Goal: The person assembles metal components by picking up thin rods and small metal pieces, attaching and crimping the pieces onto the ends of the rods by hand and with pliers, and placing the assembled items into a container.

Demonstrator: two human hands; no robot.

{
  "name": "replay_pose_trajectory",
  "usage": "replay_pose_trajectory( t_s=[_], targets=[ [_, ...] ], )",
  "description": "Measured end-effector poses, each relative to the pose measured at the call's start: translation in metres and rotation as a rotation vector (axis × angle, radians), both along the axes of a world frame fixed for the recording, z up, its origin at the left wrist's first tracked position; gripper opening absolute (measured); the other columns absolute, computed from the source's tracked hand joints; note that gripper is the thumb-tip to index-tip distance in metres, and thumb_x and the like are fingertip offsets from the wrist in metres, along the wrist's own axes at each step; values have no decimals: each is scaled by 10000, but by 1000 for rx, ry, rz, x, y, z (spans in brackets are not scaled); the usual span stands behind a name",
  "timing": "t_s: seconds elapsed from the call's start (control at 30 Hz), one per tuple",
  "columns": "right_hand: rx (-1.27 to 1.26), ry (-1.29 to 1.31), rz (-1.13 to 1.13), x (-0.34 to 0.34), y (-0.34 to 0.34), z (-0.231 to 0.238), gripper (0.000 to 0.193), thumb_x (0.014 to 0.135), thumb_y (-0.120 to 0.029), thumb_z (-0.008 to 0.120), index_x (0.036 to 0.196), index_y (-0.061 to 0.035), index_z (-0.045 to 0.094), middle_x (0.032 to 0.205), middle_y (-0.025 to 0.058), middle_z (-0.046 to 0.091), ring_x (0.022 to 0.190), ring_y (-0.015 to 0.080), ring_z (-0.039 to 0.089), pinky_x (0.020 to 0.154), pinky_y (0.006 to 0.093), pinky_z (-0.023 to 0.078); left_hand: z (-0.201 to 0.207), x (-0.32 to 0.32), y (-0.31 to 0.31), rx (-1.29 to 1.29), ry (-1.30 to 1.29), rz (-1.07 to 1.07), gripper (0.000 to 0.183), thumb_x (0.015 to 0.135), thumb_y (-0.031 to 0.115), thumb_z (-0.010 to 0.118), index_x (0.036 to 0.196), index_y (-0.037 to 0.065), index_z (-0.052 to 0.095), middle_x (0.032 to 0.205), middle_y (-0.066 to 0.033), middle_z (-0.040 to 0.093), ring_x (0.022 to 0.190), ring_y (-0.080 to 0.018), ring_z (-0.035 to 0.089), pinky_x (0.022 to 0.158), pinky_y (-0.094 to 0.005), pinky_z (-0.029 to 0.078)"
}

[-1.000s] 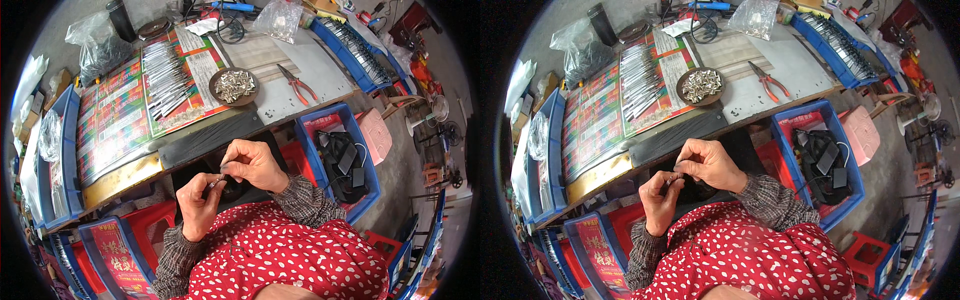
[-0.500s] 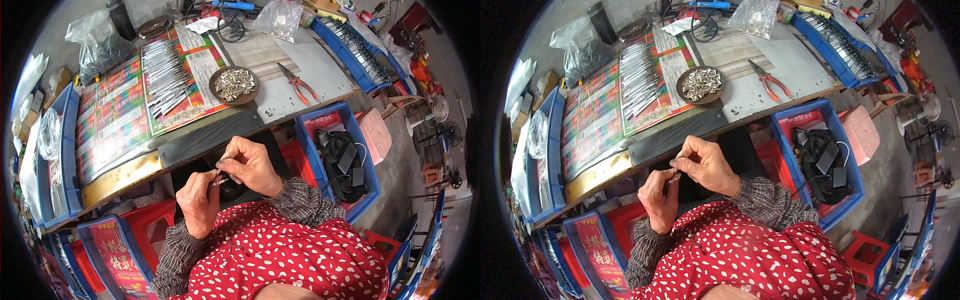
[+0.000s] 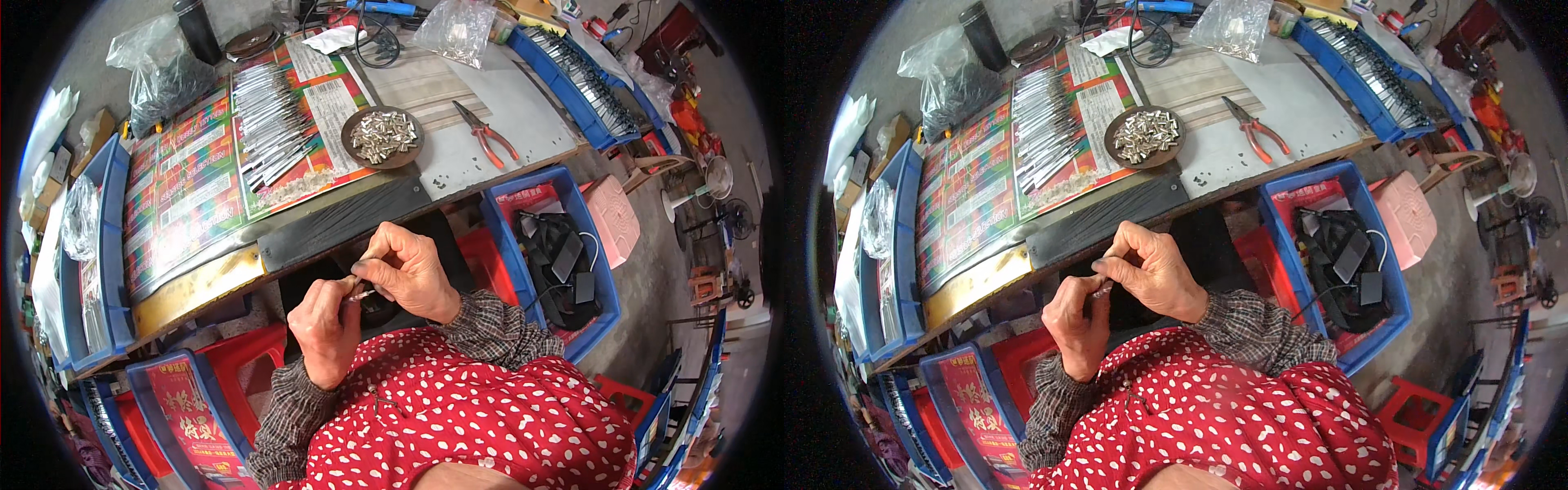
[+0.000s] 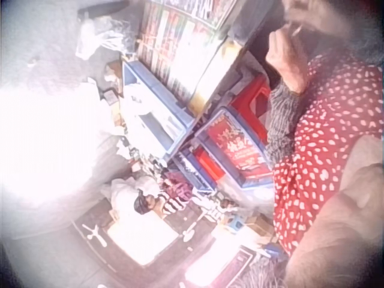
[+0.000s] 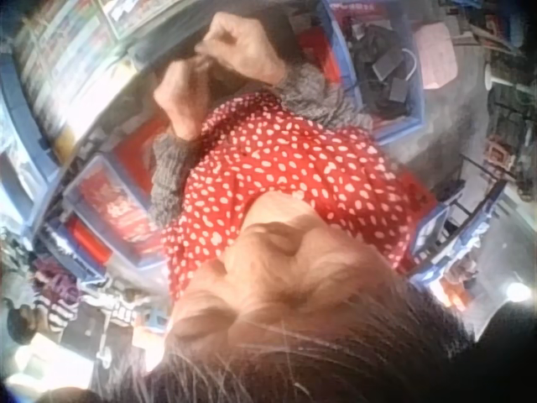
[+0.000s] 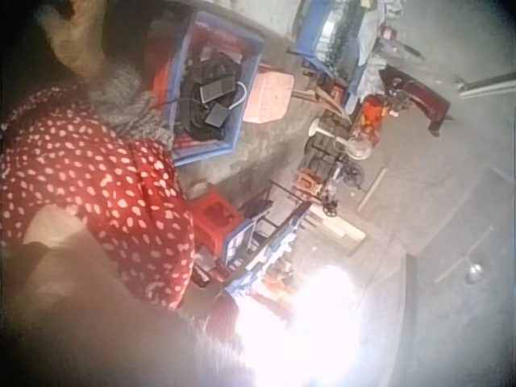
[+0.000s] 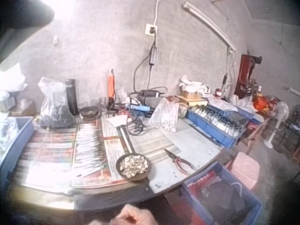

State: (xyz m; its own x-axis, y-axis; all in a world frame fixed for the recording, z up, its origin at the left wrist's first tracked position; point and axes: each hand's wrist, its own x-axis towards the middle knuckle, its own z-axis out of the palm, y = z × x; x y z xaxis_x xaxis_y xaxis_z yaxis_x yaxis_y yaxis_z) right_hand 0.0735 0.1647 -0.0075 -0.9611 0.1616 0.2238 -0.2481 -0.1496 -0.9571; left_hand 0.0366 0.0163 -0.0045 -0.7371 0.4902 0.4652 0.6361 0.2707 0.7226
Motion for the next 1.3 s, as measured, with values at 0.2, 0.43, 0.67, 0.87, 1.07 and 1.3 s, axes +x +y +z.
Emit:
replay_pose_trajectory(
  t_s=[0.2,0.43,0.67,0.87,1.07,1.3],
  targets=[
    [-86,-43,16,-4,0,6,156,884,-110,639,805,-29,532,692,-12,545,530,18,460,457,170,369,-2,-3,1,80,0,47,123,733,-41,686,792,1,586,637,-84,537,523,-146,495,511,-260,399],
    [-49,-75,189,1,10,3,153,887,-104,634,812,-25,526,683,-16,540,536,17,468,454,172,370,1,-3,-6,42,-179,-98,137,718,-57,670,817,0,594,691,-101,582,556,-188,547,520,-282,425],
    [-21,-25,-12,-3,-2,4,168,890,-124,634,807,-31,522,680,-16,539,527,17,467,441,168,366,-5,-1,1,98,-72,23,88,761,-39,665,789,-6,588,651,-68,569,558,-102,517,515,-247,400],
    [-41,-49,144,1,10,0,173,890,-124,634,799,-33,518,677,-17,532,524,16,463,439,167,365,-9,-4,-9,120,-377,-163,111,738,-49,680,797,-16,592,670,-101,587,527,-166,532,509,-260,423],
    [-11,-6,-13,-2,0,-3,181,884,-115,641,789,-37,509,684,-12,547,527,15,468,437,172,369,-4,-1,4,71,46,16,121,719,-70,666,786,-13,583,678,-119,585,544,-213,568,512,-287,433],
    [-58,-99,48,-1,3,-1,124,876,-95,645,873,-13,553,717,-9,566,544,18,491,448,175,386,-6,-2,-6,55,-308,-53,60,792,-32,642,845,-13,622,674,-39,609,608,-56,516,556,-213,416]
  ],
)
